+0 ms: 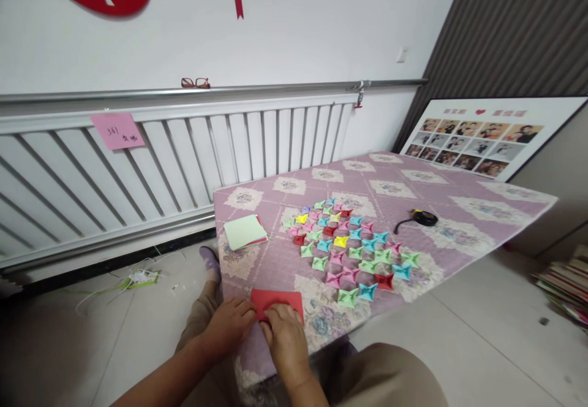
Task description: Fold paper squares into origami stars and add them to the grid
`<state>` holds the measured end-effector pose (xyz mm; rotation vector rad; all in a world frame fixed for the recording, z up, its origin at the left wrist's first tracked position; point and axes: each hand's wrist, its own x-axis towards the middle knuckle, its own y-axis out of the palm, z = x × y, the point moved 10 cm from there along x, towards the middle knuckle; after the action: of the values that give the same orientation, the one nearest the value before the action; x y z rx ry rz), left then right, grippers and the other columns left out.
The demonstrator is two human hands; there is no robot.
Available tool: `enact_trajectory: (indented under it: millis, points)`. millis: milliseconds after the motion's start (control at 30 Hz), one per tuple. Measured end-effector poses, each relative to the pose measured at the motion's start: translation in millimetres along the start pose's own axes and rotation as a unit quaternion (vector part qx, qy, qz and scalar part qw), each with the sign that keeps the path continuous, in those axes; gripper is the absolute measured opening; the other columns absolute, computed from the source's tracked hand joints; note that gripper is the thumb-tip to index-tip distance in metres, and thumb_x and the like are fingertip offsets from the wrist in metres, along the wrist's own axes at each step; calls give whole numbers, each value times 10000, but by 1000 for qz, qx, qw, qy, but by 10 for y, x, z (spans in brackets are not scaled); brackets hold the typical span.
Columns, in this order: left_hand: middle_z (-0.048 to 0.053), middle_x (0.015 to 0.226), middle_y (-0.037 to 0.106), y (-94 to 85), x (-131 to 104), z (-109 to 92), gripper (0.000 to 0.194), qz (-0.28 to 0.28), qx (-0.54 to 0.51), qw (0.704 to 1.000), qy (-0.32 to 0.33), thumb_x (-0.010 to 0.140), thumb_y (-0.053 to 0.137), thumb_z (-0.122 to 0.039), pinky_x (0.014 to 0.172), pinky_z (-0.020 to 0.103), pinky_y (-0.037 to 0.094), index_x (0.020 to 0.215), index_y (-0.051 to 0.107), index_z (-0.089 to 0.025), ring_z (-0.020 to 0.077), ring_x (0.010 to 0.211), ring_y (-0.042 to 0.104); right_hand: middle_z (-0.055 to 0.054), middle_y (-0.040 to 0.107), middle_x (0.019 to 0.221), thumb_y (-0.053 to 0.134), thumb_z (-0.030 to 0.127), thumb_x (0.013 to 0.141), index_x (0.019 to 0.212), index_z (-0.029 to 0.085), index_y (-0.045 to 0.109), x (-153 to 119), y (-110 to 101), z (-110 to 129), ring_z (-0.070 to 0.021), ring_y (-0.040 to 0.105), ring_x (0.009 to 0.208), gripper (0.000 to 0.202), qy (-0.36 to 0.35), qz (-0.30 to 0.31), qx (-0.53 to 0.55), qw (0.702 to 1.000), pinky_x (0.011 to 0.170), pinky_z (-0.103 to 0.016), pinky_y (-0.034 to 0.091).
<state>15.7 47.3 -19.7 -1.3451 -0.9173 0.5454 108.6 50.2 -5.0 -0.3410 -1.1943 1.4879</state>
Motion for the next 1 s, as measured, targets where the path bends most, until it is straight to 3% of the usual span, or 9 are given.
enact_trajectory:
  millis: [133,267,433,500,633,767,1000]
  points:
    - [34,905,617,-81,-3,-4,57,-13,-2,1000,-27,868,529,-172,791,351,427,864,581,-192,199,853,552,-14,625,847,645,115,788,802,222,626,-20,-24,143,-207,540,813,110,-40,-16,-93,995,738,-344,400]
    - [33,861,615,-246,-90,-133,56,-49,-20,998,-43,830,533,-150,773,370,431,822,566,-195,211,832,553,-14,601,773,615,59,780,759,212,607,-82,54,223,-194,537,728,155,-72,5,-168,983,686,-326,417]
    - [42,894,608,-490,-333,-378,88,-117,-122,986,-11,806,544,-197,787,355,455,893,554,-200,201,839,551,-35,637,918,529,1,793,889,197,608,-176,11,118,-194,587,856,232,-94,0,-95,991,783,-312,474]
    - [64,954,603,-516,-421,-351,184,-135,-151,979,-25,784,544,-183,811,358,468,968,551,-193,212,883,553,-44,643,931,492,31,825,904,196,604,-208,-69,28,-193,599,865,214,-94,-12,-58,994,789,-317,490]
    - [84,1033,586,-403,-476,-163,350,-129,-150,976,-93,757,475,-68,869,375,471,1077,539,-195,225,971,541,-45,651,896,436,88,868,891,211,596,-286,-273,-75,-172,621,819,203,-108,-28,11,994,752,-302,515]
    - [77,1098,569,-239,-362,-159,443,-84,-164,978,-94,747,468,-35,904,390,451,1146,529,-218,224,1007,517,-42,662,906,430,101,862,905,232,588,-354,-428,-130,-157,643,855,210,-97,-29,71,992,762,-275,528]
    - [38,982,609,-89,-98,-248,331,-38,-179,980,-80,747,505,-8,837,358,430,975,619,-219,201,918,525,-32,673,902,430,87,844,872,242,585,-426,-430,-211,-156,648,854,221,-82,-31,85,993,753,-289,530]
